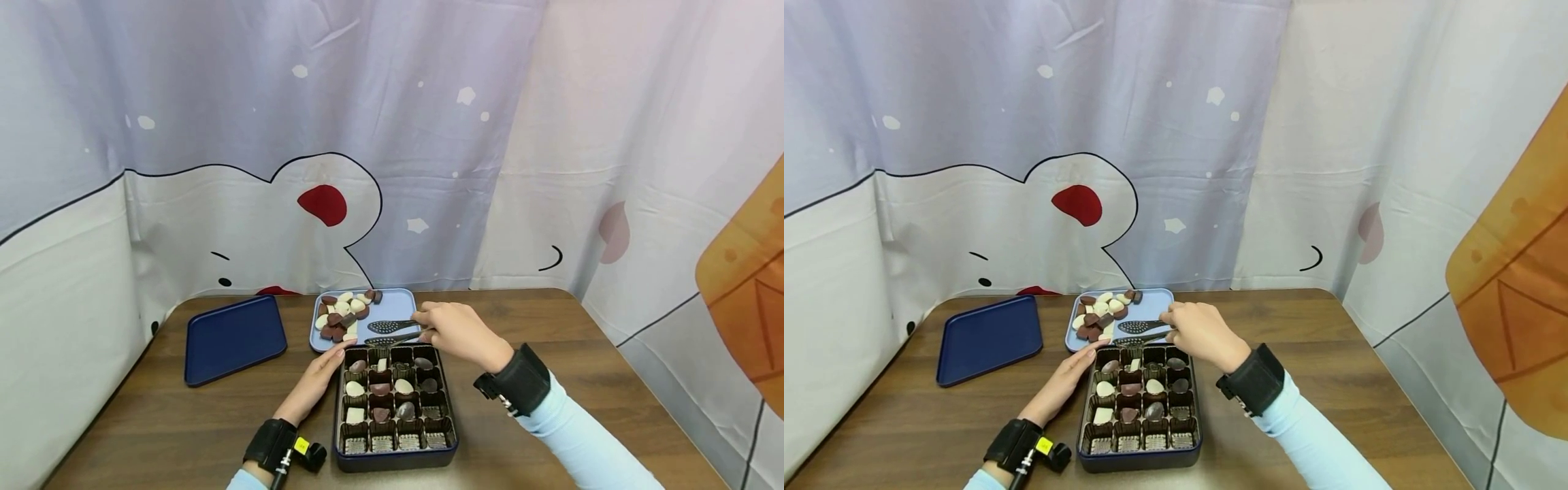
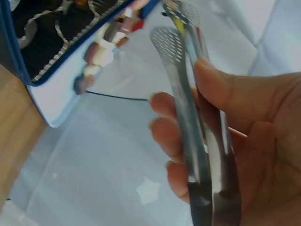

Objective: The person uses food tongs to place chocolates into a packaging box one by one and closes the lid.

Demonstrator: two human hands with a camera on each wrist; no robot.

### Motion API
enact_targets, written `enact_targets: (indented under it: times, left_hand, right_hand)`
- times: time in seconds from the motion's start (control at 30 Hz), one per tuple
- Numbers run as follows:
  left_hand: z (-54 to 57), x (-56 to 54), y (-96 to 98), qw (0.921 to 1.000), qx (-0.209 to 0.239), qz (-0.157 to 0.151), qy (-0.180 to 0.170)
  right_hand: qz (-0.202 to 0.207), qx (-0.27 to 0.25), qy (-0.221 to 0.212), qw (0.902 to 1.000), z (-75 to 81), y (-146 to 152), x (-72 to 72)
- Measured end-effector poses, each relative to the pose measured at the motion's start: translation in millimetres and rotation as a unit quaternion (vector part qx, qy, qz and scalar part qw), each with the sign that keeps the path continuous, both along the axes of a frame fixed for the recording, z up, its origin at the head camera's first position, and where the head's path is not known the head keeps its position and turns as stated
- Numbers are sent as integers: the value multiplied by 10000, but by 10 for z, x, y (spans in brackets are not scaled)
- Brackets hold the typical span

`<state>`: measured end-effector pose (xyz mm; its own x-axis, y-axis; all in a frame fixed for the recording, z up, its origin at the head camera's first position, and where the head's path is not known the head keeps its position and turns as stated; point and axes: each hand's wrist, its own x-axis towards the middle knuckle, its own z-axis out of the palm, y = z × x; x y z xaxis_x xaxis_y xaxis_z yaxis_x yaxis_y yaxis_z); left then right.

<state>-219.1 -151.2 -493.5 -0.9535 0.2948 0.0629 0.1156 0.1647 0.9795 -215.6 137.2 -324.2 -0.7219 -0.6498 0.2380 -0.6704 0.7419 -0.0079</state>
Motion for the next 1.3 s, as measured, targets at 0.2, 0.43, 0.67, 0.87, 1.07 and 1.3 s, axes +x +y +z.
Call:
enact_targets:
  times: [0.2,0.43,0.67,0.87,1.07,1.3]
  left_hand:
    - [-9,-10,-3,10000,30,23,-42]
    - [-17,-26,17,10000,-20,25,19]
    - [-26,-45,14,10000,5,44,-8]
    - [-29,-44,4,10000,-32,-26,46]
    - [-22,-27,-5,10000,25,-21,6]
    - [-21,-21,-5,10000,0,-27,70]
  right_hand:
    - [-220,113,-306,9992,-141,-228,-166]
    - [-701,-84,-573,9959,-353,-463,-354]
    - [-1225,-81,-706,9899,-507,-635,-512]
    - [-1333,-34,-864,9873,-597,-735,-610]
    - [-1337,78,-862,9872,-674,-835,-639]
    - [-1374,207,-506,9890,-739,-885,-641]
